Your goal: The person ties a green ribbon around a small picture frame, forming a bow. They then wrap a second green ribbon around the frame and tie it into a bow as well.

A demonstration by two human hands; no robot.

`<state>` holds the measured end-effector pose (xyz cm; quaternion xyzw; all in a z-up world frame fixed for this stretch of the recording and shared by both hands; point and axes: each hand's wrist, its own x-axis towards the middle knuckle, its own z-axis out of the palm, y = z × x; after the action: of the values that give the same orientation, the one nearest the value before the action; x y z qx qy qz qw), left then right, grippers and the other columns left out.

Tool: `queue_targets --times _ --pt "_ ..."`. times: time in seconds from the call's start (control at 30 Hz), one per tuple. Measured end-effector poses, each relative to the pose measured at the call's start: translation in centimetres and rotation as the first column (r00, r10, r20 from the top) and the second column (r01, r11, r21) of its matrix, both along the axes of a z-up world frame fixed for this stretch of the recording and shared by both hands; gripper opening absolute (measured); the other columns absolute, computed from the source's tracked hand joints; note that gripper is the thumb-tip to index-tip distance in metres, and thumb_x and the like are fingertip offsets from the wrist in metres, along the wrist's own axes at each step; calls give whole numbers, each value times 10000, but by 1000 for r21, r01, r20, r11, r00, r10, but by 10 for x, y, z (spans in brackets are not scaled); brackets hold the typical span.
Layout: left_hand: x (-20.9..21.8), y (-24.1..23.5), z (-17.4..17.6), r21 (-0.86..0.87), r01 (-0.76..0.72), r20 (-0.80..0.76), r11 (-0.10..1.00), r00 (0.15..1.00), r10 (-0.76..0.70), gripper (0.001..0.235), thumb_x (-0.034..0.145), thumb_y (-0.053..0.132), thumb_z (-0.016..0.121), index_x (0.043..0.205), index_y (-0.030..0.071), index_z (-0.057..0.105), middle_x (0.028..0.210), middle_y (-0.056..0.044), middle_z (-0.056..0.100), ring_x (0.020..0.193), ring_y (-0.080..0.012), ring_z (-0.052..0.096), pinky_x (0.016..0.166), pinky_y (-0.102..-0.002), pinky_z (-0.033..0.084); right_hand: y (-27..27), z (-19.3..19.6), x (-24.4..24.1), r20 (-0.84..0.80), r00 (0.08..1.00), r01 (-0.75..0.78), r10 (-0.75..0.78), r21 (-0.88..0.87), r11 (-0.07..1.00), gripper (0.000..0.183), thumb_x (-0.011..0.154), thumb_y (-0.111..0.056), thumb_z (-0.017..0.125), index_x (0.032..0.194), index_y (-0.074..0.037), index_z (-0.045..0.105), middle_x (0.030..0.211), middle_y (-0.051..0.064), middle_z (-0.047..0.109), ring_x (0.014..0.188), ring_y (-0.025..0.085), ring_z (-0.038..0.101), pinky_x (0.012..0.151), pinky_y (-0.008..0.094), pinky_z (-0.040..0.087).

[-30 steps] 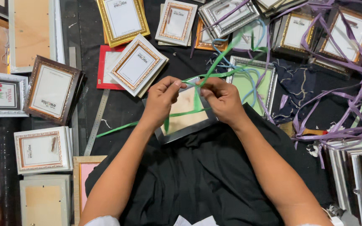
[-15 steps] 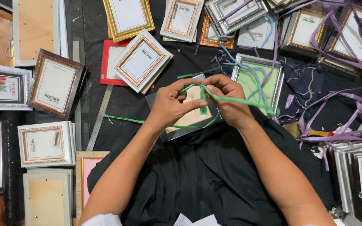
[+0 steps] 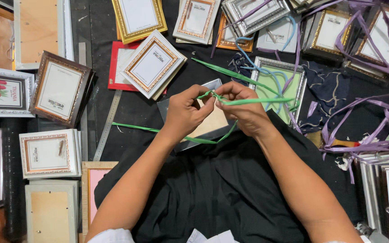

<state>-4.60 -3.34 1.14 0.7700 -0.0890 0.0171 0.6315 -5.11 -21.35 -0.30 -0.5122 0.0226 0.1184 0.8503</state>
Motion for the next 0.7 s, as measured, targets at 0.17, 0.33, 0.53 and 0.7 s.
queue_targets --times 0.17,0.33,0.53,0.7 --pt "2 2 2 51 -52 198 997 979 41 145 863 58 767 971 150 739 496 -10 531 441 -118 530 484 -247 479 5 11 -1 158 977 168 -145 -140 976 142 967 -13 673 1099 39 678 638 140 642 436 8 349 411 151 269" --pt "-2 3 34 -17 132 94 991 987 -130 53 893 143 776 946 145 785 447 -26 513 463 -72 459 477 -245 411 8 -1 0 207 956 227 -207 -76 971 127 930 46 673 1054 23 686 841 163 720 424 50 471 399 184 384" --pt "-6 3 15 155 102 12 983 994 -105 226 957 265 734 1167 205 792 542 -114 616 524 -114 565 548 -302 464 5 -8 3 188 959 216 -212 -1 976 114 925 37 670 1035 54 697 975 112 675 420 14 445 397 189 397" --pt "-2 -2 2 -134 91 -203 987 972 -117 255 1016 232 690 1257 174 754 931 -57 814 603 -68 663 553 -255 552 -2 -32 1 150 971 181 -189 66 981 167 929 61 668 1092 99 670 923 111 644 417 10 417 384 185 363"
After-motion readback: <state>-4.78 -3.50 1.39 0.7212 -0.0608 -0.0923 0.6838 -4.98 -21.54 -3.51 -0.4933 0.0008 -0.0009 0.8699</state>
